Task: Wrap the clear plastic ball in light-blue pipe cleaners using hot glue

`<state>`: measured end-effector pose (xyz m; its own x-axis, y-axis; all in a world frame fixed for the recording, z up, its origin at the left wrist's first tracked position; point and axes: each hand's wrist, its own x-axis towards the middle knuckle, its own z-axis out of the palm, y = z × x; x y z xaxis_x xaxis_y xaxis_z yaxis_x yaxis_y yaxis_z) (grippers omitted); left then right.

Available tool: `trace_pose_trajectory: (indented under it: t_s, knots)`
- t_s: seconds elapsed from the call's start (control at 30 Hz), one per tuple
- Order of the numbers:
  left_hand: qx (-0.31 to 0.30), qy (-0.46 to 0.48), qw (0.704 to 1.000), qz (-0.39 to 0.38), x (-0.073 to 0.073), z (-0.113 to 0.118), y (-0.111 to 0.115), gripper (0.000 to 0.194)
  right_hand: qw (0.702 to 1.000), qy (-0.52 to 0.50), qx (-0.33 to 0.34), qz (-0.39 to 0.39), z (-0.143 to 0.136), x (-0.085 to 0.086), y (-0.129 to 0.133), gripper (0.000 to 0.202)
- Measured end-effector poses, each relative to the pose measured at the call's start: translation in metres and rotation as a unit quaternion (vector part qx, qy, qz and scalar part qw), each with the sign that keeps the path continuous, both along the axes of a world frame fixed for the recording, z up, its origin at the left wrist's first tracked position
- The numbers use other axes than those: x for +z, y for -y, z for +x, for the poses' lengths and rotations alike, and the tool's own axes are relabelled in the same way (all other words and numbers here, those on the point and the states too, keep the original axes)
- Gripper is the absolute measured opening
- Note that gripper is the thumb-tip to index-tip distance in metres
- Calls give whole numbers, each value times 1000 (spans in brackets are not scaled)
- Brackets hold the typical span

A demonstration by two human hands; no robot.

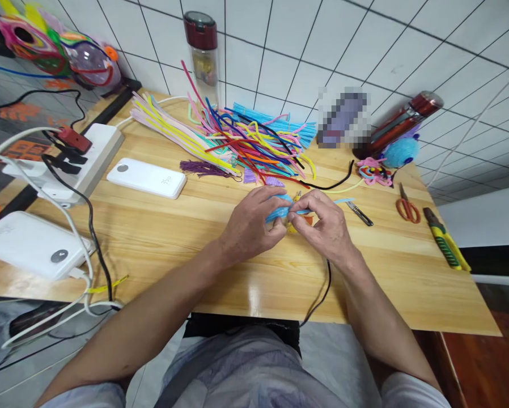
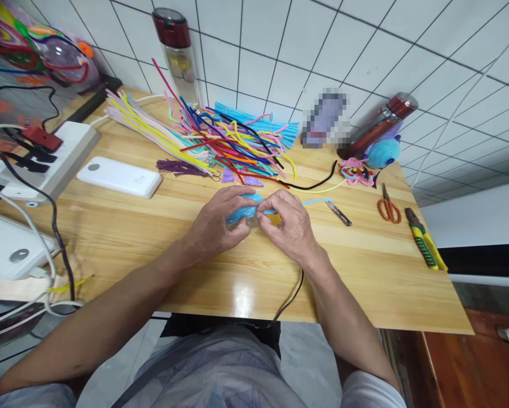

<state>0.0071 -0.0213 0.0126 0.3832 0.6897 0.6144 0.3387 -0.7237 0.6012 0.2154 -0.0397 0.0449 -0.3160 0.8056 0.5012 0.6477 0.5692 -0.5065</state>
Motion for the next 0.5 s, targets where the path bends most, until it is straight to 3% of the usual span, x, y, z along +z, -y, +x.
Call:
trace_pose_trajectory:
  t_s: [0.33, 0.5]
  knots:
    - [-18, -12, 1000, 0, 3, 0, 3, 35, 1000, 4, -1, 5, -2, 0, 0, 11]
    - [-17, -1, 1000, -24, 0, -1, -1, 24, 1000, 2, 7, 14, -2, 0, 0, 11]
